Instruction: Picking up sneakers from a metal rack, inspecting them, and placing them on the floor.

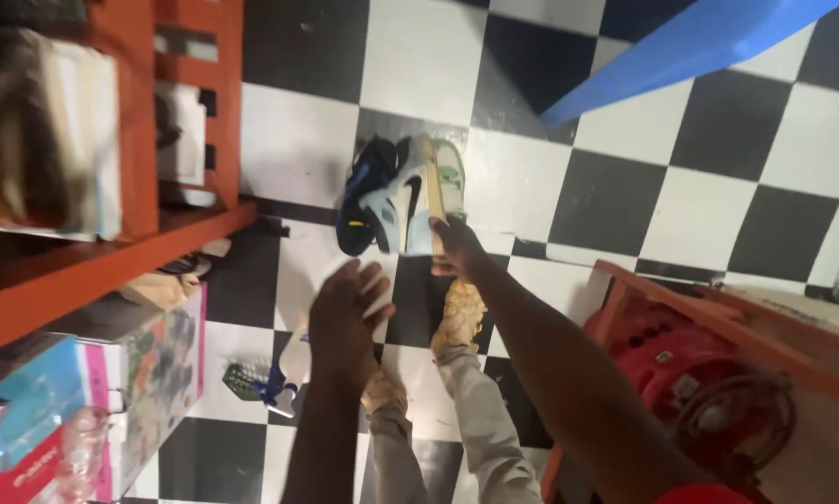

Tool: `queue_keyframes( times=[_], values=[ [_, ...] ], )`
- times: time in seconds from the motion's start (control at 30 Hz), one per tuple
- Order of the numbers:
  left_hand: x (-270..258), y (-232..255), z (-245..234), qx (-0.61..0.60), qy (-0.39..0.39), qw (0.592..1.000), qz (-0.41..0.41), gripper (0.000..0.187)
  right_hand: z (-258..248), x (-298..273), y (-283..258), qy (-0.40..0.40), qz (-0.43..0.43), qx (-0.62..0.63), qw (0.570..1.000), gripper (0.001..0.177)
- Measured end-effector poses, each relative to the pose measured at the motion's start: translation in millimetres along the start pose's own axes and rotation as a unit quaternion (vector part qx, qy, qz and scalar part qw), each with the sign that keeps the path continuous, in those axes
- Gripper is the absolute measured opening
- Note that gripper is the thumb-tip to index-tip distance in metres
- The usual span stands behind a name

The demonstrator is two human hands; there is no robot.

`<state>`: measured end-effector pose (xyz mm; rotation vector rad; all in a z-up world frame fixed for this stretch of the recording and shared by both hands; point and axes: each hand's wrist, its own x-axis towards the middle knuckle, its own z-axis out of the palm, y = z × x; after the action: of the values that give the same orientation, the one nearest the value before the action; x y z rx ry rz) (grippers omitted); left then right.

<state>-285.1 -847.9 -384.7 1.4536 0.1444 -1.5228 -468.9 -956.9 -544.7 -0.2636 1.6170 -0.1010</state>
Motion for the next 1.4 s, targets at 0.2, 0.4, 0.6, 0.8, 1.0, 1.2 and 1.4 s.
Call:
queue_keyframes(
  times=[0.2,0.4,0.6,0.8,1.0,1.2,1.4],
  values=[
    [-0.2,11.7,20.3,0.002,-0.040,0.999,0.000,0.050,-42.5,301.7,228.3,-0.297,-0.186,0.200,0.915,0.030],
    [-37.9,17.0,23.6,0.020,-0.065,0.998,-0.010,0.052,19.6,-25.4,112.3,-0.111,-0.038,0.083,0.990,0.014],
    [-83.3,49.6,12.4,-0.002,-0.053,0.998,0.017,0.055,53.4,-166.2,76.2,-0.108,-0.123,0.137,0.977,0.021],
    [-166.0,95.6,-40.7,-0.101,-0.050,0.991,0.077,0.055,102.8,-331.6,37.3,-0.166,-0.217,0.210,0.939,0.017],
    [-294.1,160.5,-84.8,-0.149,-0.006,0.979,0.140,0.049,138.8,-491.4,33.5,-0.228,-0.261,0.136,0.928,0.024],
    [-423.3,193.3,-97.6,-0.281,0.009,0.925,0.255,0.043,150.7,-632.8,59.0,-0.368,-0.253,0.079,0.891,0.026],
    [-510.9,156.1,-135.7,-0.367,0.069,0.862,0.343,0.042,143.9,-707.8,85.2,-0.461,-0.253,-0.093,0.846,0.028]
  ],
)
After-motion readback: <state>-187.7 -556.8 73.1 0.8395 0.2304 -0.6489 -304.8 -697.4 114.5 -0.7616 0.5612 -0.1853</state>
